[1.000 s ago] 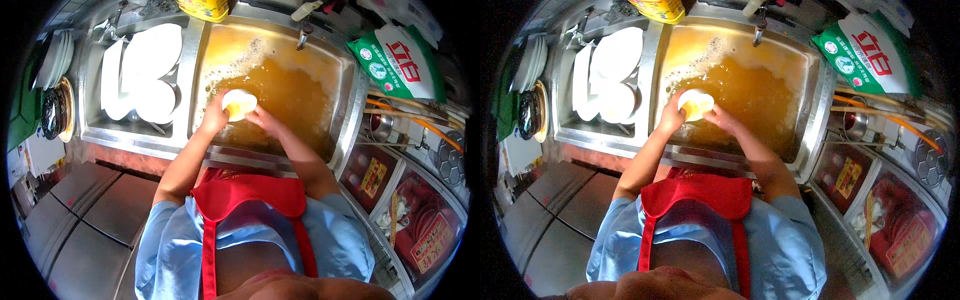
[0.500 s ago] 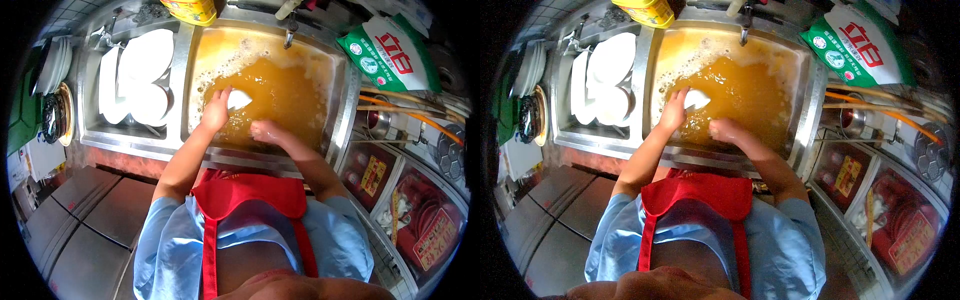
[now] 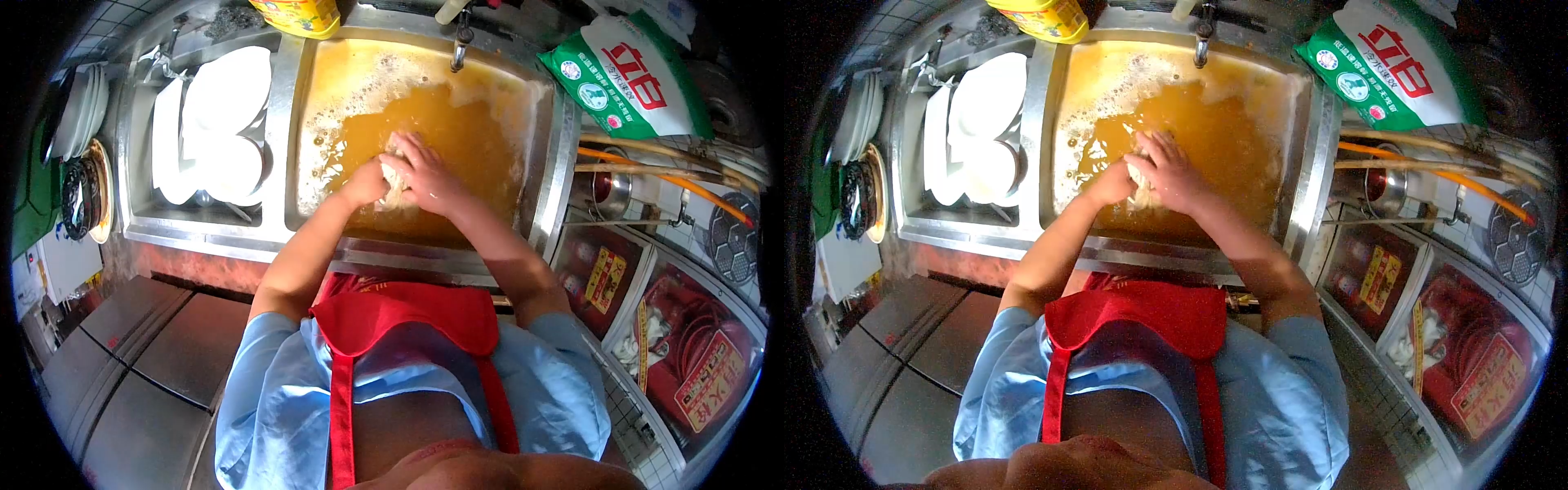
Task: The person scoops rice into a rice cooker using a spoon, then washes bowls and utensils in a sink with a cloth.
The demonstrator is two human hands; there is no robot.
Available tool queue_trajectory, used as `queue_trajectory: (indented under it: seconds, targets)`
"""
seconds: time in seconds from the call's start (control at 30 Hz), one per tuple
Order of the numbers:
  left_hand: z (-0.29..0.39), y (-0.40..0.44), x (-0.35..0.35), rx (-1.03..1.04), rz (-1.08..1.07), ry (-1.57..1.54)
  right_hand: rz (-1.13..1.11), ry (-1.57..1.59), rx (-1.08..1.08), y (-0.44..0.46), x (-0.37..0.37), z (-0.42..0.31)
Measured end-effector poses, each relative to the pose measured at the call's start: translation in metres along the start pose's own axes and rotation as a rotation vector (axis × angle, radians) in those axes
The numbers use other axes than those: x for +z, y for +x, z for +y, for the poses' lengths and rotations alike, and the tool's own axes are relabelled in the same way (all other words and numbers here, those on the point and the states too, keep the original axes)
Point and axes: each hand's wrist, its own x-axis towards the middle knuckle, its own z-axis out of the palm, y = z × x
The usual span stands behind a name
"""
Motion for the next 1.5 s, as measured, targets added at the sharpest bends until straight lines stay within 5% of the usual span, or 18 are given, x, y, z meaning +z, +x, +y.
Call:
queue_trajectory:
  seconds: [0.1, 0.2, 0.33, 0.4, 0.47, 0.5, 0.63, 0.73, 0.9, 0.97, 1.03, 1.13, 1.27, 1.3, 1.43, 1.5]
  targets:
    - [-0.003, 0.013, 0.011, 0.048, 0.004, 0.072, -0.011, -0.213, -0.01, 0.01, 0.022, 0.007]
    - [0.013, 0.007, 0.008, -0.025, 0.039, 0.077, -0.304, 0.016, 0.313, 0.026, 0.02, 0.018]
    - [0.014, 0.003, 0.004, -0.015, 0.176, -0.118, 0.118, 0.597, 0.911, 0.007, 0.053, 0.039]
    - [0.019, 0.0, 0.011, 0.009, 0.295, -0.213, 0.473, 1.162, 1.046, -0.013, 0.094, 0.054]
    - [0.002, 0.012, 0.028, -0.007, 0.322, -0.559, 0.756, 1.777, 1.31, -0.015, 0.107, 0.032]
    - [0.005, 0.012, 0.031, -0.007, 0.337, -0.685, 0.827, 1.774, 1.43, -0.013, 0.107, 0.021]
    - [0.009, 0.005, 0.038, -0.093, 0.343, -0.951, 0.806, 1.918, 1.41, -0.024, 0.154, 0.04]
    - [0.002, -0.003, 0.041, 0.093, 0.271, -0.746, 0.839, 1.858, 1.417, -0.022, 0.15, 0.03]
    - [-0.038, 0.023, 0.058, -0.544, 0.39, -1.397, 0.674, 1.639, 1.244, -0.037, 0.155, 0.011]
    - [-0.014, 0.012, 0.041, -0.559, 0.469, -1.216, 0.347, 1.389, 1.084, -0.036, 0.11, 0.006]
    - [0.002, 0.008, 0.019, -0.769, 0.423, -0.821, 0.359, 1.337, 0.915, -0.031, 0.083, 0.005]
    - [-0.04, 0.019, 0.035, -0.551, 0.217, -0.792, 0.204, 1.103, 0.815, -0.035, 0.085, 0.02]
    - [-0.027, 0.017, 0.031, -0.442, 0.198, 0.275, -0.039, 0.803, 0.816, -0.033, 0.081, 0.023]
    - [-0.028, 0.017, 0.031, -0.428, 0.257, 0.303, -0.088, 0.756, 0.806, -0.034, 0.08, 0.023]
    - [0.003, 0.019, 0.016, -0.079, 0.076, 0.676, -0.291, 0.719, 0.754, -0.039, 0.097, 0.035]
    - [0.009, 0.021, 0.017, 0.347, 0.088, 0.79, -0.412, 0.726, 0.741, -0.024, 0.08, 0.025]
